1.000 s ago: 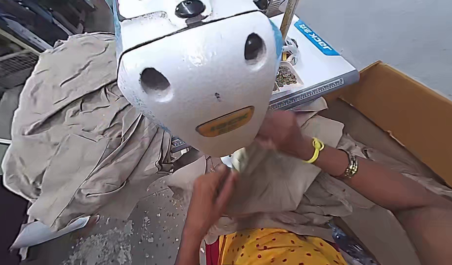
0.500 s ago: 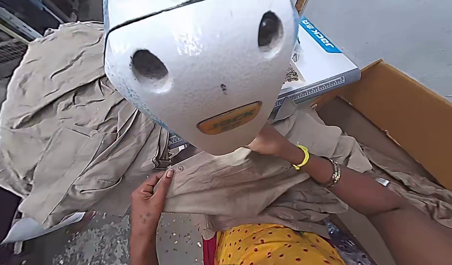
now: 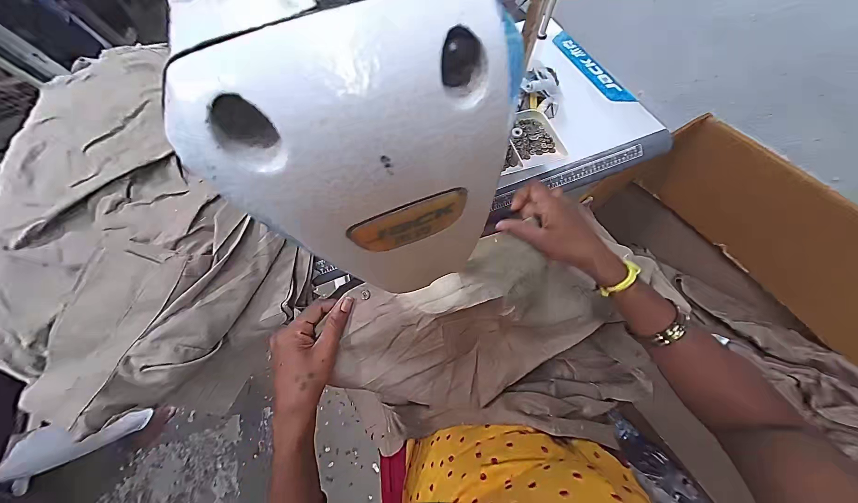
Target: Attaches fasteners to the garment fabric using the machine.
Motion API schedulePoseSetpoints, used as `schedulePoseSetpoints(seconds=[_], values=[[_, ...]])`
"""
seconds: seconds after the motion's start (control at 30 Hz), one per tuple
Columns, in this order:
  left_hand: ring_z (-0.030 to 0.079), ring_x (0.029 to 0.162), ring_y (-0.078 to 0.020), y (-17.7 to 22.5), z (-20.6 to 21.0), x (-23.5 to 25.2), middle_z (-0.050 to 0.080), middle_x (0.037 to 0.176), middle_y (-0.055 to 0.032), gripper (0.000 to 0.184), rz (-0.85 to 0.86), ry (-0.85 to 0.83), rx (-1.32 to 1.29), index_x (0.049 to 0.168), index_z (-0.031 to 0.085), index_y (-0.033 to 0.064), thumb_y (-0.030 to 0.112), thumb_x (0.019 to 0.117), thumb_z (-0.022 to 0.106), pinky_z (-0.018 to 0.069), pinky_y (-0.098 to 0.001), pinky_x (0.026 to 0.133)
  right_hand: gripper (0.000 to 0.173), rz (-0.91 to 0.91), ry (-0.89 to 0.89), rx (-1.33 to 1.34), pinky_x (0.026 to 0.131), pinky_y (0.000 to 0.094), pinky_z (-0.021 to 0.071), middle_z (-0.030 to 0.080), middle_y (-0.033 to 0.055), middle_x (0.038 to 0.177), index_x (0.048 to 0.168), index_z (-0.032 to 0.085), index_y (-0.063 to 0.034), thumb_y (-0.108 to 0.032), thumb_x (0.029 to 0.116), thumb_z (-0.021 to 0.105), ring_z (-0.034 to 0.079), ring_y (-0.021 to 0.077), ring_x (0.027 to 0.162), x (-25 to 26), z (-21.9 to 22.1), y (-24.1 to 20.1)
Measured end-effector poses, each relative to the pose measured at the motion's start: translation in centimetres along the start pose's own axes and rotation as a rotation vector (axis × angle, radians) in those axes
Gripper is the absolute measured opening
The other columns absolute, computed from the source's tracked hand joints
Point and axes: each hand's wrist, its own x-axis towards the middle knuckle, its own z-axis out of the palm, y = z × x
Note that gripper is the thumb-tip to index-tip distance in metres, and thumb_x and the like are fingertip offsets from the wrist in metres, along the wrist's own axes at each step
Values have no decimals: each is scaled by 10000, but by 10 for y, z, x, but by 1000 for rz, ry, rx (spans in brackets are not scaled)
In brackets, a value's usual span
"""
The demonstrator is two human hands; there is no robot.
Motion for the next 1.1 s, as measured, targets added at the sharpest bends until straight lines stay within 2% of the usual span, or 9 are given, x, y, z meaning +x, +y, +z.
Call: schedulePoseSetpoints(seconds=[0.07, 0.17, 0.23, 0.37, 0.47, 0.57, 0.8, 0.97, 1.1], values=[[598, 640, -62, -1, 9, -3, 665, 729, -8, 418, 48, 30, 162, 887, 738, 79, 446, 985, 562, 477, -317, 615, 378, 57, 140, -184, 791, 627, 466, 621, 148, 696, 1077, 644, 23, -333, 966, 704, 628, 342, 674, 1, -21, 37], [679, 1034, -360, 11, 27, 0, 717, 1063, -188, 445, 162, -52, 189, 1104, 740, 18, 378, 1039, 486, 503, -586, 911, 324, 160, 263, -390, 875, 619, 434, 648, 175, 753, 1088, 679, -3, -314, 1024, 614, 641, 378, 745, 12, -36, 46], [629, 1205, -213, 25, 36, 3, 682, 1247, -160, 494, 139, -138, 18, 1276, 659, -10, 364, 1070, 409, 473, -413, 1065, 259, 41, 234, -422, 938, 619, 454, 725, 188, 969, 1100, 735, -31, -243, 1021, 609, 682, 392, 951, 29, -25, 33], [604, 993, 43, 57, 51, 10, 651, 1115, -75, 445, -91, -159, -350, 1332, 508, -89, 250, 1048, 459, 498, -144, 887, 352, -161, 132, -507, 853, 582, 467, 666, 199, 1097, 1166, 743, -80, -356, 952, 703, 615, 419, 1050, 66, 16, 23], [614, 945, 46, 68, 55, 9, 645, 1094, -76, 425, -202, -140, -398, 1346, 479, -88, 199, 1033, 475, 507, -135, 841, 460, -127, 59, -611, 889, 598, 443, 647, 208, 1194, 1225, 703, -41, -371, 908, 756, 581, 429, 1144, 84, 34, 23], [608, 899, 52, 72, 59, 6, 639, 1026, -57, 390, -221, -95, -389, 1295, 508, -91, 197, 1034, 472, 502, -131, 815, 231, -193, 126, -608, 871, 575, 445, 661, 176, 1118, 1071, 732, -47, -244, 955, 701, 604, 400, 1116, 78, 40, 24], [615, 937, 42, 67, 64, 13, 624, 1094, -118, 456, -207, -64, -496, 1319, 445, -159, 184, 1024, 505, 501, -107, 818, 176, -134, 325, -80, 846, 460, 568, 742, 139, 1001, 1028, 750, -17, -153, 993, 645, 713, 278, 943, 59, 20, 31], [593, 763, -3, 58, 62, 13, 617, 841, -7, 336, -115, -63, -199, 1055, 624, -11, 299, 999, 507, 500, -214, 718, 188, 77, 127, 181, 785, 291, 558, 722, 56, 979, 1136, 712, -38, -142, 988, 657, 670, 88, 831, 52, -5, -21], [455, 478, -34, 78, 34, -19, 465, 528, -1, 415, 367, -176, -136, 671, 569, 57, 305, 1005, 562, 376, -197, 465, 149, -523, 262, -113, 640, 408, 564, 691, 149, 802, 887, 698, 16, -122, 934, 665, 699, 266, 741, 21, 15, -69]])
